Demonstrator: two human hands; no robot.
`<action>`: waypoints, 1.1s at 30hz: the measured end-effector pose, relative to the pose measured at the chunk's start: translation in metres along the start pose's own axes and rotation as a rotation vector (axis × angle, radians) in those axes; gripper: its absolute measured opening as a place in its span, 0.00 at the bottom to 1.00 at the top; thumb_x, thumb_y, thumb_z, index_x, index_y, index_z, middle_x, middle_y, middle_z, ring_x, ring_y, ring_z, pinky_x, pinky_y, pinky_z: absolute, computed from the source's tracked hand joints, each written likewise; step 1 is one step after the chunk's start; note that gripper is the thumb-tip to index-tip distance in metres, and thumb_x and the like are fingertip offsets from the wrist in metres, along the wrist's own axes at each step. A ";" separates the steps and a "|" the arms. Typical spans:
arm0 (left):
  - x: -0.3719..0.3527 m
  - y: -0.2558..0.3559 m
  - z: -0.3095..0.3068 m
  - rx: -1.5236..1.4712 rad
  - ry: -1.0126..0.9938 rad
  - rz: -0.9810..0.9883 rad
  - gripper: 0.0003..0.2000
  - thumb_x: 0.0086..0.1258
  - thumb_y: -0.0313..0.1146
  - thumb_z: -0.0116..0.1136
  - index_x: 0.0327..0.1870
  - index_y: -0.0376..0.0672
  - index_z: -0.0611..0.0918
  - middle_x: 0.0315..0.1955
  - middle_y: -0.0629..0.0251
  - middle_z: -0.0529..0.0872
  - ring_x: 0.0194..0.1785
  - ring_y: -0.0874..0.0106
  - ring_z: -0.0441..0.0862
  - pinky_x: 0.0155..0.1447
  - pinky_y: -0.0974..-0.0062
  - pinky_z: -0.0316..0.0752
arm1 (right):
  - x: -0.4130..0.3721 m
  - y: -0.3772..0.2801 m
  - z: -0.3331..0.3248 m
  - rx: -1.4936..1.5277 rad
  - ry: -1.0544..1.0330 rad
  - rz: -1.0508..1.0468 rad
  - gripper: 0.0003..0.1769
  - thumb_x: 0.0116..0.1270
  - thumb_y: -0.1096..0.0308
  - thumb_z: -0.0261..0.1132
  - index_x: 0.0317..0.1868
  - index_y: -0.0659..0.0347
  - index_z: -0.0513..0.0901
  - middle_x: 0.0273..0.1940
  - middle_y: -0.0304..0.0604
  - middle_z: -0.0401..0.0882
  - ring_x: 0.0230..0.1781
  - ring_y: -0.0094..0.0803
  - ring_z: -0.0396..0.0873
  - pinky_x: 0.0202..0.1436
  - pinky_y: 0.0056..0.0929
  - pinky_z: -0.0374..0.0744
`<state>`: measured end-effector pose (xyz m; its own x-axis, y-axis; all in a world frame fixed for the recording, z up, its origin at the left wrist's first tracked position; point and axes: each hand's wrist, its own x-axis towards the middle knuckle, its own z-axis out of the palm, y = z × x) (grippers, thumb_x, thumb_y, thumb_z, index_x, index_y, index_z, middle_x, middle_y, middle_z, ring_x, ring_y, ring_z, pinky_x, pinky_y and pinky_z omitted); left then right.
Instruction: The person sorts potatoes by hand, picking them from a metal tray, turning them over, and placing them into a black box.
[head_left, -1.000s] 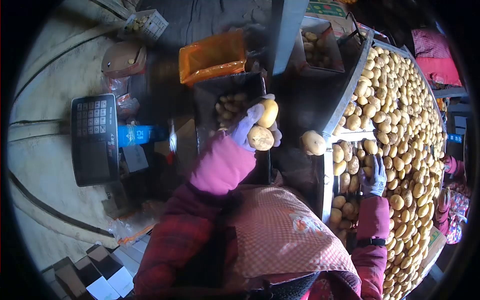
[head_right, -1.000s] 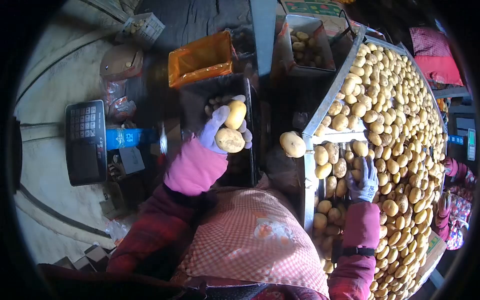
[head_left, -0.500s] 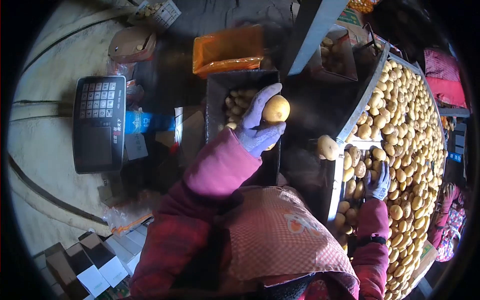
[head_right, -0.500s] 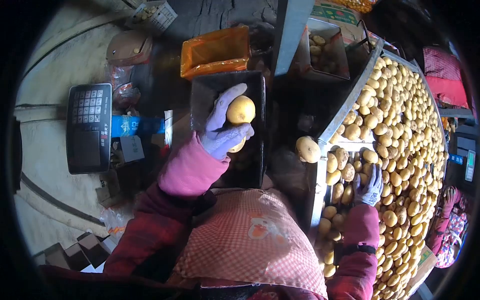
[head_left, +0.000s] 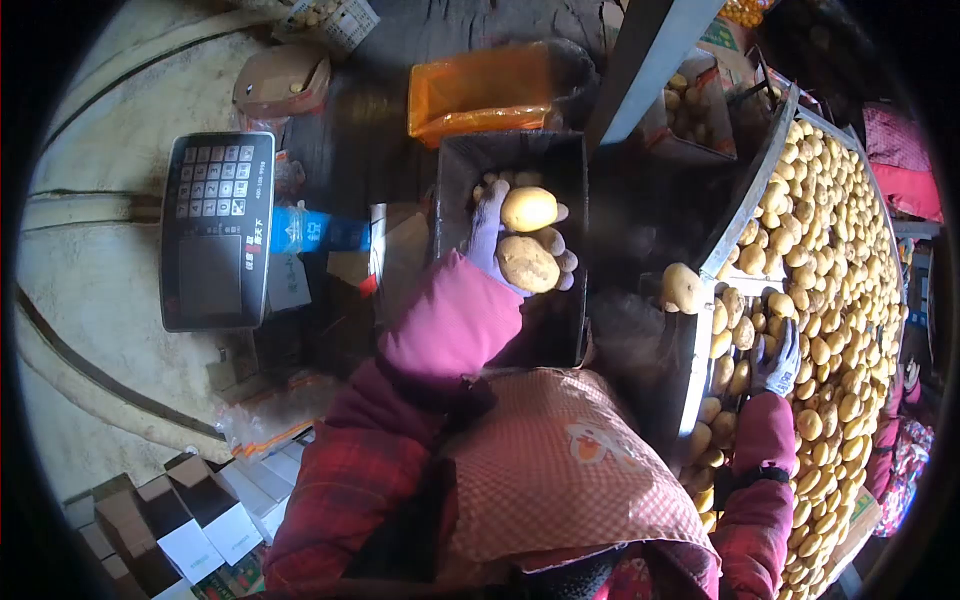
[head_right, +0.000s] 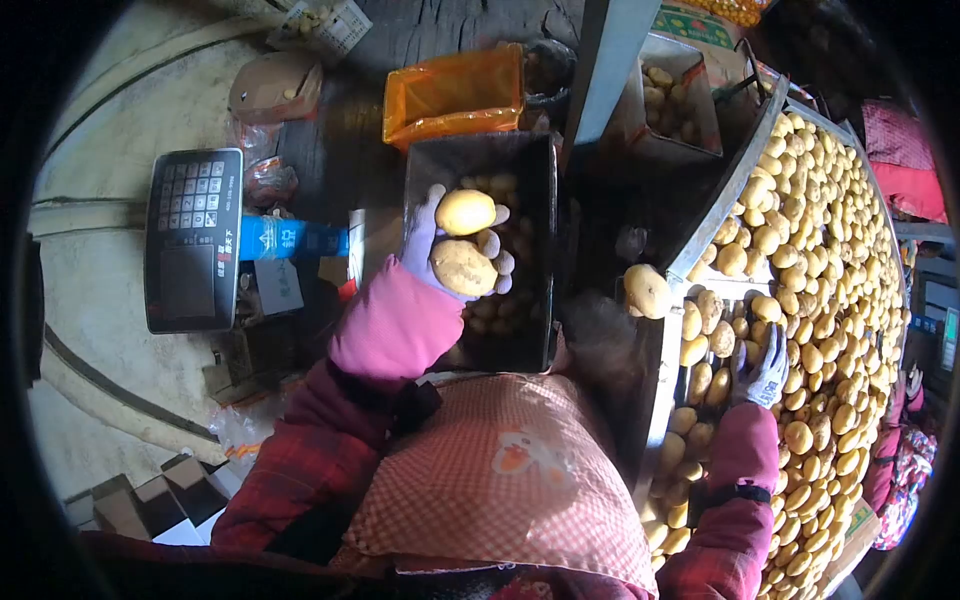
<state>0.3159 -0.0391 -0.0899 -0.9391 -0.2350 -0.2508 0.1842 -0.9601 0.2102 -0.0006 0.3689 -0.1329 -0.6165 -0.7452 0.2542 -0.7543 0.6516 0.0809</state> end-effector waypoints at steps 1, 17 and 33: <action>-0.003 -0.003 0.008 -0.006 0.009 -0.006 0.35 0.69 0.66 0.42 0.53 0.38 0.78 0.31 0.55 0.85 0.37 0.49 0.82 0.40 0.49 0.76 | -0.001 0.003 0.002 0.009 -0.002 0.007 0.36 0.64 0.59 0.64 0.70 0.61 0.64 0.65 0.56 0.68 0.64 0.52 0.69 0.66 0.46 0.67; -0.009 0.003 0.023 -0.063 0.063 0.053 0.23 0.74 0.52 0.46 0.66 0.54 0.72 0.64 0.49 0.72 0.68 0.47 0.66 0.63 0.45 0.71 | 0.000 0.000 0.001 -0.003 0.048 0.006 0.35 0.63 0.59 0.65 0.69 0.59 0.65 0.65 0.54 0.69 0.63 0.51 0.70 0.65 0.45 0.69; 0.125 -0.022 0.078 0.781 0.359 -0.249 0.23 0.69 0.62 0.50 0.49 0.53 0.79 0.33 0.61 0.87 0.24 0.72 0.83 0.25 0.75 0.77 | 0.008 -0.022 -0.022 0.092 -0.021 0.146 0.39 0.58 0.51 0.67 0.67 0.55 0.67 0.66 0.55 0.65 0.65 0.50 0.66 0.69 0.50 0.62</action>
<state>0.1721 -0.0359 -0.0519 -0.7542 -0.1924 -0.6278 -0.3857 -0.6440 0.6607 0.0159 0.3517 -0.1116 -0.7249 -0.6471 0.2362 -0.6733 0.7380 -0.0446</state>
